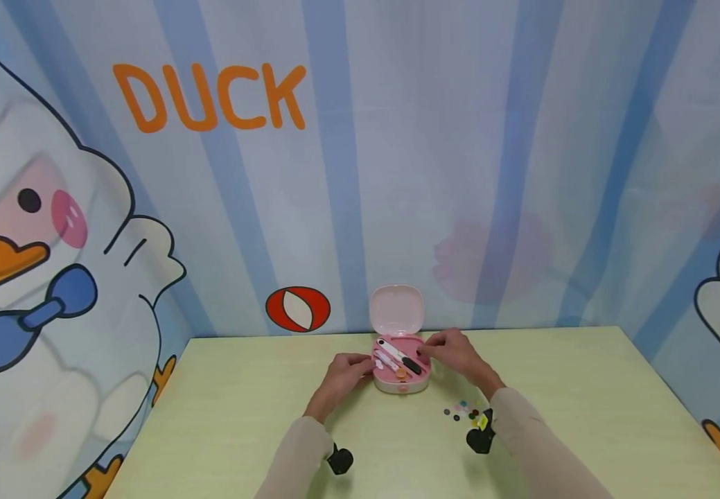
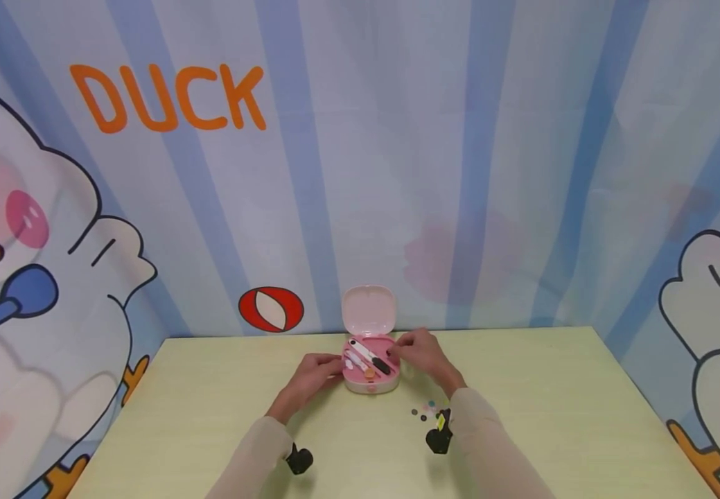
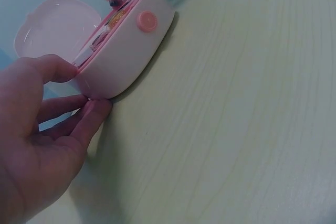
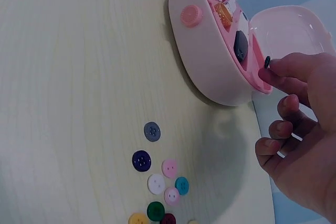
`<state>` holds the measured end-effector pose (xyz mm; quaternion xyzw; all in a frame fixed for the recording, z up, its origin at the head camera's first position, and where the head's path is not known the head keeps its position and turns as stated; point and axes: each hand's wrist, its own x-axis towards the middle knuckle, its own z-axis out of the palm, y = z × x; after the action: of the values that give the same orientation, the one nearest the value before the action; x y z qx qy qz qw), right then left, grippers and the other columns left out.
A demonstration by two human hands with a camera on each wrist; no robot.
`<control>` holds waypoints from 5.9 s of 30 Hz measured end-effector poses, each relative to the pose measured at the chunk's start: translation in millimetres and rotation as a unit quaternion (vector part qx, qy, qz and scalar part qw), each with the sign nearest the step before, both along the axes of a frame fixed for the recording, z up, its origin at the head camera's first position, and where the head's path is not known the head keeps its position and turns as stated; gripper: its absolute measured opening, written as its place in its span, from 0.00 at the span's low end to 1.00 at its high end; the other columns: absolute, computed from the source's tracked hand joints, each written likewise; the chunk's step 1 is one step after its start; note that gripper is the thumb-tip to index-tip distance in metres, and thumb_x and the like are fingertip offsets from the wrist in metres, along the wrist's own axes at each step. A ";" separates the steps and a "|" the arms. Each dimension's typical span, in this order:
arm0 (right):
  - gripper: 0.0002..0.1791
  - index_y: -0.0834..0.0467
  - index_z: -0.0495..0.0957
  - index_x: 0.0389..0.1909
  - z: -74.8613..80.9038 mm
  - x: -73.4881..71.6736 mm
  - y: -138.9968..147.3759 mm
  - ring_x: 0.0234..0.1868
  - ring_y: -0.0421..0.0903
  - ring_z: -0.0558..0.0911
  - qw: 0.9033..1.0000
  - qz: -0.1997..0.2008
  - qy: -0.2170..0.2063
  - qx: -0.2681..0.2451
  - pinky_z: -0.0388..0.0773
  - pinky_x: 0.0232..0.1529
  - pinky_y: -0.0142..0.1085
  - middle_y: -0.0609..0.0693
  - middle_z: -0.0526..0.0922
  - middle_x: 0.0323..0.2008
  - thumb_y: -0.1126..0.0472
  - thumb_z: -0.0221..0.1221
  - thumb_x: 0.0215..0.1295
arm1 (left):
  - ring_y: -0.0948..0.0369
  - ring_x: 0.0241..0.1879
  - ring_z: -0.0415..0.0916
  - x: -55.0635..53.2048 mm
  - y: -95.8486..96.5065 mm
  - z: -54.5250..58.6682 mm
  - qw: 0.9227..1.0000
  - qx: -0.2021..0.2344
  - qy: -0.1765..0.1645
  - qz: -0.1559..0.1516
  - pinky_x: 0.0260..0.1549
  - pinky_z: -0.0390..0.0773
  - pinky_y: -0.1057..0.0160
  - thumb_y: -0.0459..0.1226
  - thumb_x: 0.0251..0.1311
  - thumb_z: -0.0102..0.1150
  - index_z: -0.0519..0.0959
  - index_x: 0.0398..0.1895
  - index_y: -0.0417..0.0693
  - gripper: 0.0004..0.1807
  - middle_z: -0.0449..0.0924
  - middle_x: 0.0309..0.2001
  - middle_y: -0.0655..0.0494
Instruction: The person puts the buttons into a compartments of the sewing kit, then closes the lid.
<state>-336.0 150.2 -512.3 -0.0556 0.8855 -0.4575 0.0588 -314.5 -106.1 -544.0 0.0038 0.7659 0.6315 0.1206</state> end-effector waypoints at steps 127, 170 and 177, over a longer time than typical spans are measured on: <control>0.12 0.61 0.90 0.41 -4.2 28.1 45.6 0.32 0.44 0.73 0.996 0.087 0.028 0.002 0.70 0.33 0.35 0.49 0.85 0.33 0.56 0.67 0.70 | 0.53 0.52 0.82 -0.7 -3.0 1.3 1.000 -0.008 -0.001 -0.008 0.57 0.82 0.54 0.39 0.74 0.60 0.78 0.63 0.30 0.23 0.83 0.55 0.44; 0.13 0.56 0.89 0.50 7.0 11.7 18.0 0.30 0.46 0.69 0.998 0.021 0.055 0.001 0.62 0.28 0.36 0.49 0.74 0.26 0.55 0.66 0.72 | 0.52 0.53 0.82 -1.7 -1.9 3.2 1.000 0.004 -0.010 -0.003 0.57 0.82 0.54 0.39 0.74 0.60 0.78 0.63 0.30 0.23 0.83 0.56 0.43; 0.11 0.58 0.88 0.48 10.6 23.1 43.9 0.23 0.43 0.65 0.993 0.073 0.086 0.018 0.63 0.27 0.35 0.47 0.70 0.20 0.57 0.67 0.70 | 0.53 0.51 0.83 -2.2 -1.9 1.2 1.000 0.002 -0.006 -0.004 0.56 0.83 0.55 0.38 0.74 0.60 0.79 0.61 0.29 0.22 0.84 0.54 0.43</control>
<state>-312.9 194.0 -501.8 -0.1585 0.8888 -0.4296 0.0168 -316.7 -108.0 -542.8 0.0033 0.7638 0.6327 0.1275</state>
